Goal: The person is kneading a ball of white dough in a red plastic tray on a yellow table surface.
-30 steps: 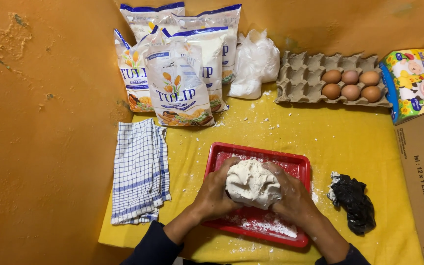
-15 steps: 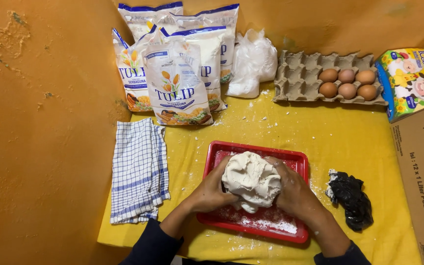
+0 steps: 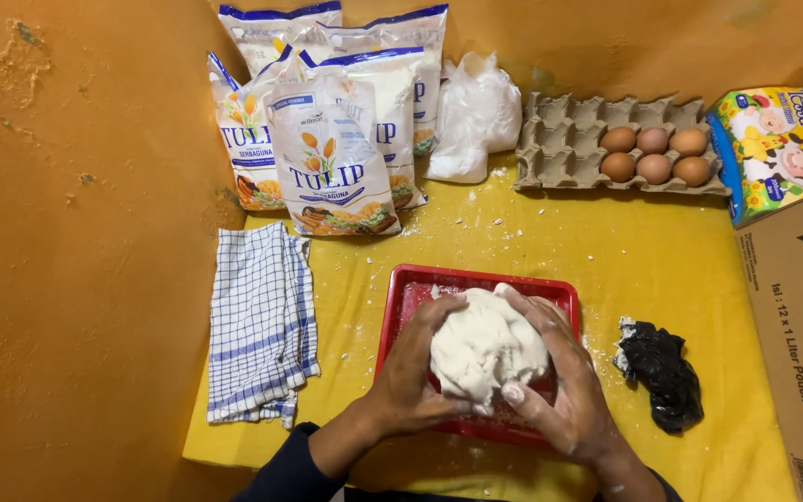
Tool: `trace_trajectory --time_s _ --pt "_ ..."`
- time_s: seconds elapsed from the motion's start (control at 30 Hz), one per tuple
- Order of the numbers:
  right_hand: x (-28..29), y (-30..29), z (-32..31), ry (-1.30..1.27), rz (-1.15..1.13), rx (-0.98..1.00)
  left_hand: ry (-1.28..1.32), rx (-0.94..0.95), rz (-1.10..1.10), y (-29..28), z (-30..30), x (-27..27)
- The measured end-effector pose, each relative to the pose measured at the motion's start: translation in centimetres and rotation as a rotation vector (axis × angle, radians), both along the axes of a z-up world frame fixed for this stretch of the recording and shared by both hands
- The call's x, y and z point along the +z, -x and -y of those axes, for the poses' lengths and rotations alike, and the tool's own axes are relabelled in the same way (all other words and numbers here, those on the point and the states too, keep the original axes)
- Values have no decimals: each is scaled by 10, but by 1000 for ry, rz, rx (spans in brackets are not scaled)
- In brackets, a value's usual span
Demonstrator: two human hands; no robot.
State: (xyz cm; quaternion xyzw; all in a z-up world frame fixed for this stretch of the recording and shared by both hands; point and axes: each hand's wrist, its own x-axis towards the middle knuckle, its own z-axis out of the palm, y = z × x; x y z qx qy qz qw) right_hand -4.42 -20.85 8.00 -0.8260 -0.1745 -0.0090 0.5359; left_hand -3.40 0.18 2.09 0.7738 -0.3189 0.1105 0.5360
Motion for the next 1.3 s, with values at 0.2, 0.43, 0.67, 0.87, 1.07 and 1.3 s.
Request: trace_trajectory --time_s 0.2,0.43,0.67,0.87,1.07,1.3 --pt "-55 13 -16 78 405 -373 -81 -99 124 -3 6 -21" --pt "-78 -13 10 395 -318 -207 -344 -59 -89 -9 8 -16" --pt "-51 -14 -1 331 -500 -178 -334 115 -530 2 26 7" --pt "-40 -19 -18 262 -639 -220 -177 115 -635 -8 29 9" --pt "-51 -33 -22 261 -342 -117 -34 163 -616 -19 29 4" --pt "-64 -50 -21 170 -314 -121 199 296 -700 -30 33 -38"
